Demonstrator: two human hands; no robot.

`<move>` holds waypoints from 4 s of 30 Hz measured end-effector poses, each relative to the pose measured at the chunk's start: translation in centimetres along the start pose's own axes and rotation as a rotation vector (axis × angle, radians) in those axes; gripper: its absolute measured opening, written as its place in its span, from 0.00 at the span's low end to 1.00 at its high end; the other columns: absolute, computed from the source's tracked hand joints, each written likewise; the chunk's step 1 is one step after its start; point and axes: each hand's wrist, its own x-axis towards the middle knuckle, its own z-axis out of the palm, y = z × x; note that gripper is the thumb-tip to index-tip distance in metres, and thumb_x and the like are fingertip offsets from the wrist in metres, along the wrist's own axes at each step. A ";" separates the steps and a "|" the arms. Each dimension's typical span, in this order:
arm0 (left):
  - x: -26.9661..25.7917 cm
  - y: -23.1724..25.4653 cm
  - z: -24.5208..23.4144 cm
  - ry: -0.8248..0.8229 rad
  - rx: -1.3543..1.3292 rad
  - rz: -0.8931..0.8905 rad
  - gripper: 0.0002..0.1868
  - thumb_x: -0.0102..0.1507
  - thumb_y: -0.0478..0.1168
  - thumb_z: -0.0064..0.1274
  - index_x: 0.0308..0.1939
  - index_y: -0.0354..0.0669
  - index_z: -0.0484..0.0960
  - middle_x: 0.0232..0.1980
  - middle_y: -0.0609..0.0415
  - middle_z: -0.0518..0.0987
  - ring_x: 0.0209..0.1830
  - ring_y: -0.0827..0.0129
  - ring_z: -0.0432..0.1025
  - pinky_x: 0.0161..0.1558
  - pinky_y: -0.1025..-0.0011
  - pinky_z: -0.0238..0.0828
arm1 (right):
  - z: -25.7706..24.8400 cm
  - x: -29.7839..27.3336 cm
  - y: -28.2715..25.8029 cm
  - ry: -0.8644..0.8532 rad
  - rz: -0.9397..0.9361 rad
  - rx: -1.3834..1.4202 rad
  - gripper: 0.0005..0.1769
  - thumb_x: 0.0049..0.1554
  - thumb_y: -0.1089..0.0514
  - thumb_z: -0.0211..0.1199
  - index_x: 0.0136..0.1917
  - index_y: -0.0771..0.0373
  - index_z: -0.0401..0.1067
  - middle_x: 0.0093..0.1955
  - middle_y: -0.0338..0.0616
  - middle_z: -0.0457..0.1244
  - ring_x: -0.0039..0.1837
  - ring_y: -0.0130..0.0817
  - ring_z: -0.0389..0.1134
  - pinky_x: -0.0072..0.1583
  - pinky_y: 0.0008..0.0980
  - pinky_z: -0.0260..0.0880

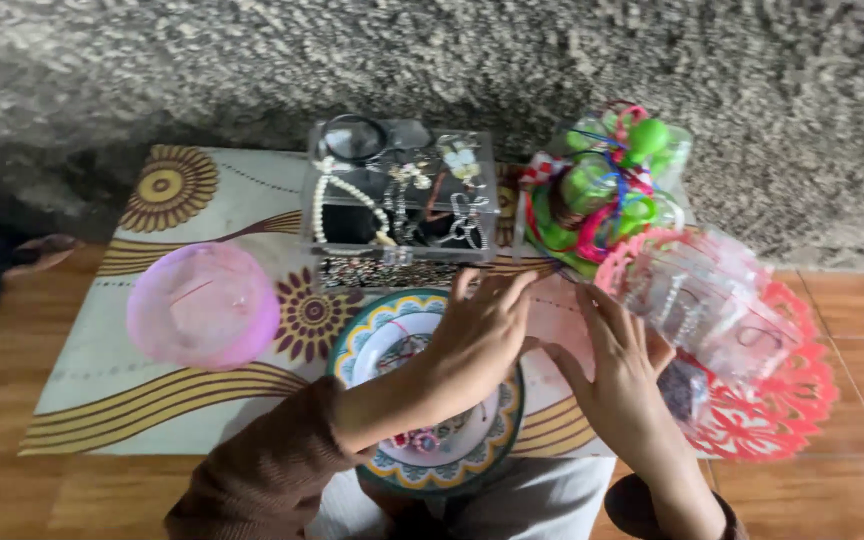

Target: Sorting small jewelry components like beads and charms and placing them into small resealable plastic bags.

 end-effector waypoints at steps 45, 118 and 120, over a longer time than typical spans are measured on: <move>-18.0 -12.5 -12.7 0.586 0.337 -0.874 0.29 0.67 0.34 0.48 0.72 0.41 0.61 0.67 0.42 0.70 0.71 0.50 0.60 0.64 0.47 0.39 | 12.8 18.9 -24.4 -0.221 -0.388 0.414 0.02 0.61 0.53 0.68 0.45 0.50 0.77 0.38 0.31 0.65 0.49 0.34 0.63 0.59 0.48 0.43; -10.1 -13.4 2.8 0.366 -1.985 -0.366 0.32 0.69 0.55 0.54 0.68 0.34 0.71 0.78 0.46 0.63 0.67 0.62 0.68 0.73 0.60 0.61 | 9.3 9.2 -3.5 -0.812 -0.026 0.920 0.15 0.60 0.51 0.63 0.54 0.64 0.75 0.34 0.34 0.63 0.35 0.23 0.56 0.39 0.25 0.55; -9.9 -13.3 2.3 0.334 -1.978 -0.352 0.35 0.69 0.57 0.53 0.71 0.36 0.69 0.57 0.49 0.77 0.61 0.64 0.71 0.69 0.61 0.63 | 8.2 9.4 -3.1 -0.836 -0.054 0.771 0.19 0.58 0.60 0.62 0.63 0.62 0.68 0.50 0.39 0.70 0.45 0.27 0.68 0.45 0.28 0.68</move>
